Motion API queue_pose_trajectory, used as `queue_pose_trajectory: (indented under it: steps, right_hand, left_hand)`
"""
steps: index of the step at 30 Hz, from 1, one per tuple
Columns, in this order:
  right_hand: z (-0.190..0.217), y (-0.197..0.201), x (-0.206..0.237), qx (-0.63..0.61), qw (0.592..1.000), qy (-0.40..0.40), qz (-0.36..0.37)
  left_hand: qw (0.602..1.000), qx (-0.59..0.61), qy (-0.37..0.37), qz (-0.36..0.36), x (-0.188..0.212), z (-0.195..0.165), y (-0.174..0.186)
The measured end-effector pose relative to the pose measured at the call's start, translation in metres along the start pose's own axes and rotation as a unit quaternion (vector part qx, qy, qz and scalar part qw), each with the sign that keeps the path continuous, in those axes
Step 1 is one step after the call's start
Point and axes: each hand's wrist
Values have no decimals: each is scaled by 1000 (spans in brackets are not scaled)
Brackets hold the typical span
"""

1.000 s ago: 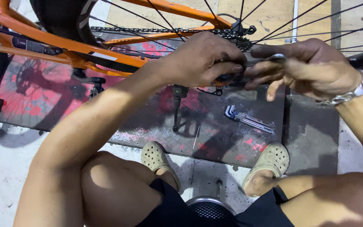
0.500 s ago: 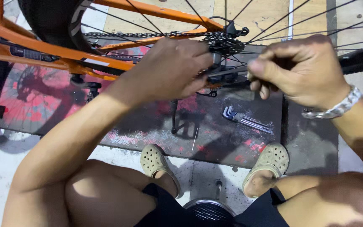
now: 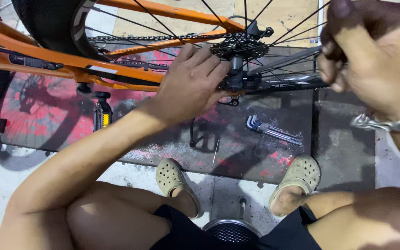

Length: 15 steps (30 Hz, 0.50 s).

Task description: The person uninstalls and works on the rear brake caliper and cable system of an orange bicycle, then adjustments are made near the rear cassette chain derailleur gears using a hex key tool.

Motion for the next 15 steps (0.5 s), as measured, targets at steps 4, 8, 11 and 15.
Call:
queue_pose_trajectory:
  steps: [4, 8, 11, 15]
  right_hand:
    - [-3, 16, 7, 95, 995, 21, -1]
    - [-18, 22, 4, 107, 994, 3, 12]
    - [-28, 22, 8, 113, 993, 0, 40]
    - [-40, 16, 6, 111, 990, -7, 81]
  left_hand:
    - [1000, 2, 11, 1, -1, 1, -7]
    - [1000, 6, 13, -1, 1, -1, -5]
    - [1000, 18, 20, 10, 0, -4, -4]
    - [999, 9, 32, 19, -2, -8, -3]
Point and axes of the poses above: each hand's wrist, its own x-axis away from the middle knuckle, its own y-axis out of the back of the hand, z = x × y, and after that the axes turned 5 degrees about z, right-handed
